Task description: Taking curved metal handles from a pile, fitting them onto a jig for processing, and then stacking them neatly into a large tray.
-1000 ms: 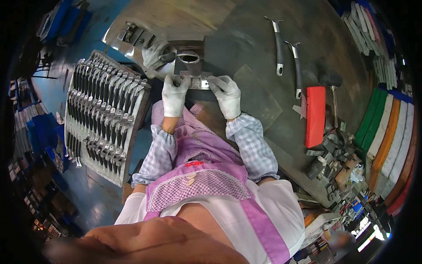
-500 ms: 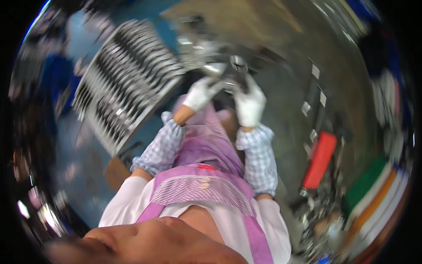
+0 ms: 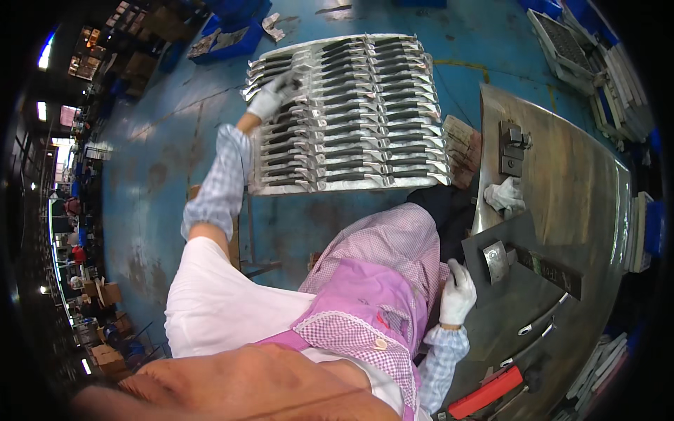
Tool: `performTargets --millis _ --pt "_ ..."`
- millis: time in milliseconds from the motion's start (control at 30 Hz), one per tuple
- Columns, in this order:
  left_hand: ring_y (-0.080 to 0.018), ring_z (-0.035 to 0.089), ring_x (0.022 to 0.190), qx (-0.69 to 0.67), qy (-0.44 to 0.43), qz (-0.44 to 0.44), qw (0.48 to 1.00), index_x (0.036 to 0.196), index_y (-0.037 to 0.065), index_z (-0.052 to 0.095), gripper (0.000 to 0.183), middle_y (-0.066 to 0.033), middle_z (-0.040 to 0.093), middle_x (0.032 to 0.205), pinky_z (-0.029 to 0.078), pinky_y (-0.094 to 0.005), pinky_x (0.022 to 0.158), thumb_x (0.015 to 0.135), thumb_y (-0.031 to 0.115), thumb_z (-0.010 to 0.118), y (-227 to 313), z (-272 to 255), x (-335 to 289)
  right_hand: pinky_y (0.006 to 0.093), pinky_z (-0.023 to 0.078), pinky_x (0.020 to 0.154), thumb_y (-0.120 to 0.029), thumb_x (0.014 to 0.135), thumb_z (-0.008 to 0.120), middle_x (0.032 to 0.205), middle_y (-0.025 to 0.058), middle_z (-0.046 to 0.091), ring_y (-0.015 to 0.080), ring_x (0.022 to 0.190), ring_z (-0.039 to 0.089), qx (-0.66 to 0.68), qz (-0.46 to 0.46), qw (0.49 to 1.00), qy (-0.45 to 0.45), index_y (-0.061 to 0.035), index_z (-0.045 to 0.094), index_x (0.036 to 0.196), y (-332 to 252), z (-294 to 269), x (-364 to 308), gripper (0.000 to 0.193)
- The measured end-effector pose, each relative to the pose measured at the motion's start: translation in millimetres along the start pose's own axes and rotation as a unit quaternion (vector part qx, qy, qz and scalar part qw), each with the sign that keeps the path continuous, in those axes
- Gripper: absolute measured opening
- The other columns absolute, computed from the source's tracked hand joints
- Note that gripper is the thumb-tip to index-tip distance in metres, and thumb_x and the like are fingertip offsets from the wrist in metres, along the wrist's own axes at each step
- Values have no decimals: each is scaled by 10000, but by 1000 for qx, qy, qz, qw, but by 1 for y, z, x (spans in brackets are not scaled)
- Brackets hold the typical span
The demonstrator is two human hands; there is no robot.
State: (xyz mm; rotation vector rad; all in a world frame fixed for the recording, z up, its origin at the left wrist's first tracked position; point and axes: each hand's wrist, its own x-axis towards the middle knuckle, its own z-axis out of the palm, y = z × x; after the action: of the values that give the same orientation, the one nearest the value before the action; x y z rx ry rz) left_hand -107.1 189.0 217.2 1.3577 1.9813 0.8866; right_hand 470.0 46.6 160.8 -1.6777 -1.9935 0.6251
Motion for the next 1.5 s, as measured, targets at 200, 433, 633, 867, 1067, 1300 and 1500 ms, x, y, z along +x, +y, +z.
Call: performTargets --millis 200,433,633,867,1067,1300,1500 --pt "-332 620 1181 290 36 47 955 1320 170 637 397 -193 661 1251 457 -380 1020 928 223 631 -173 -52 71 420 565 713 -152 915 625 902 177 741 312 769 716 62 133 976 -159 6 719 1051 46 -46 -95 229" --pt "-342 701 1005 438 53 -104 892 1146 81 714 368 -176 721 1100 553 -441 820 949 299 493 -96 40 26 340 564 531 -353 978 606 988 154 740 241 713 721 138 529 826 138 -4 667 1217 95 -78 -234 427" --pt "-200 581 1233 -169 -40 253 952 1316 20 603 395 -123 660 1268 474 -368 1031 941 -34 494 43 180 -73 371 590 679 -200 949 628 1018 172 702 277 827 724 312 626 695 166 41 432 1416 85 -71 -183 560" --pt "-321 522 1285 -27 -369 681 632 1298 65 584 450 -98 606 1301 428 -461 1079 860 142 658 217 382 -210 445 578 809 -152 968 581 1181 186 660 322 1005 689 462 544 640 284 28 428 1403 82 -64 -209 495" --pt "-332 498 1302 188 -435 755 453 1262 77 638 513 -88 616 1276 378 -510 1119 816 312 733 247 461 -205 461 566 839 -152 973 560 1286 203 610 358 1099 649 460 566 609 311 38 383 1454 71 -82 -228 547" --pt "-246 605 915 173 -410 804 395 909 89 692 320 -57 588 915 459 -433 923 738 355 740 259 496 -204 422 560 842 -95 900 671 1252 158 652 269 1051 665 563 523 570 289 43 365 1486 97 -64 -219 675" --pt "-234 599 855 200 -447 814 312 821 103 674 275 -53 590 865 456 -376 743 749 366 704 291 490 -213 402 488 979 -185 877 727 1290 162 633 267 1130 615 393 527 705 267 -46 492 1427 104 -82 -184 614"
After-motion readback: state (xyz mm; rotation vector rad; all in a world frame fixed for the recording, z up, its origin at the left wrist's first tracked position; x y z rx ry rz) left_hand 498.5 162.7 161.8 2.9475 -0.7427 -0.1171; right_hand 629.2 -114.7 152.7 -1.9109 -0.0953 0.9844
